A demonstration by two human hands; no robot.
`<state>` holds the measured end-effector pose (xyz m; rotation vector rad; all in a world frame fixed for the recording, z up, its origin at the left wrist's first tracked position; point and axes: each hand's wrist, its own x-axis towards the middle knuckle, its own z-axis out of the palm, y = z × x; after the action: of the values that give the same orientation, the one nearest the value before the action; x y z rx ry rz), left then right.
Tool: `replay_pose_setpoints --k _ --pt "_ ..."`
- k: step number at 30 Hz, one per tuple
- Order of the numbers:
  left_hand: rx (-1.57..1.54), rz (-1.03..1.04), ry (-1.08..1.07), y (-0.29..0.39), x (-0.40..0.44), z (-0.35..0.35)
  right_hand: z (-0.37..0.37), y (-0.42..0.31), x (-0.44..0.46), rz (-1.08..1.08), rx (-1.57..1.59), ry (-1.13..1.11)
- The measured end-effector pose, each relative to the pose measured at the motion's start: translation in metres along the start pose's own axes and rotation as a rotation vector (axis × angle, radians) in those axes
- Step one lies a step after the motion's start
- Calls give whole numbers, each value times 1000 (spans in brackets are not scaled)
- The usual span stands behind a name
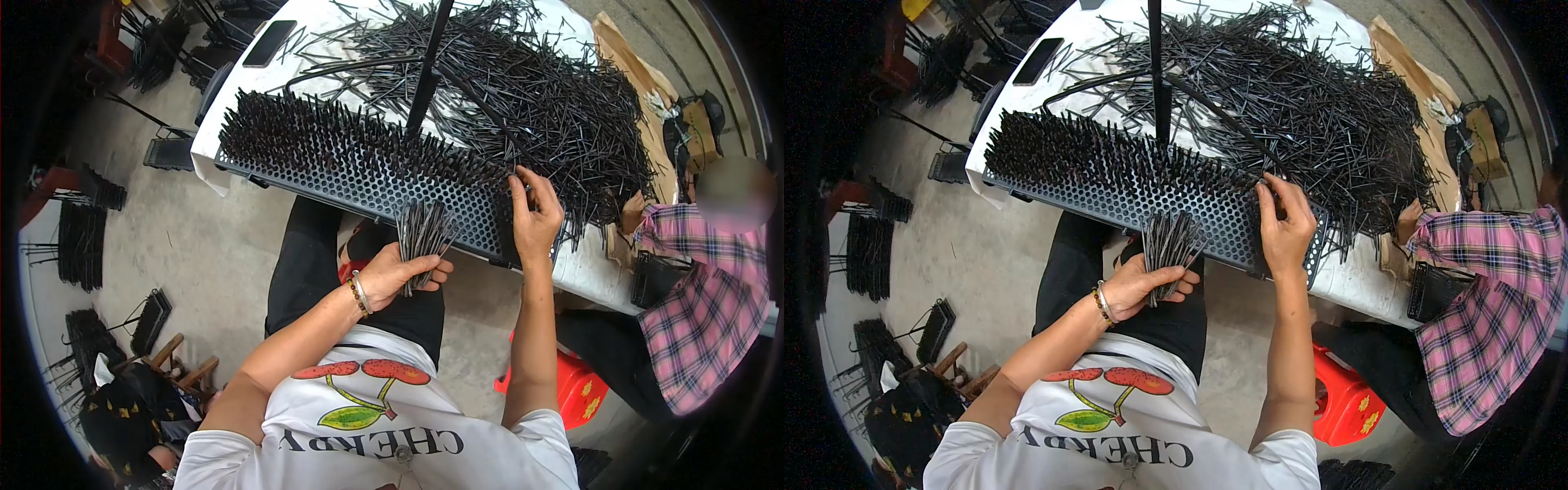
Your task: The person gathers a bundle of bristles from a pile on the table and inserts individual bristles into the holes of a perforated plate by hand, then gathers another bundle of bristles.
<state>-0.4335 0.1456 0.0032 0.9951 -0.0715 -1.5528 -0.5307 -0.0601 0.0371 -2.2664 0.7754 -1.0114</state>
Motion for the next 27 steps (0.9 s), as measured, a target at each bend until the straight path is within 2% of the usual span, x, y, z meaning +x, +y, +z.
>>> replay_pose_setpoints --k 6,10,13,27 --pt "40 -21 -19 2 -1 4 9 9 -9 -171 -17 94" --pt "2 -36 -22 3 -2 7 11 4 -6 -189 -145 -10" --pt "18 -31 -15 3 -2 8 12 2 -3 -249 -176 5" --pt "1 -50 -45 3 -1 8 7 -1 5 -163 -133 -80"
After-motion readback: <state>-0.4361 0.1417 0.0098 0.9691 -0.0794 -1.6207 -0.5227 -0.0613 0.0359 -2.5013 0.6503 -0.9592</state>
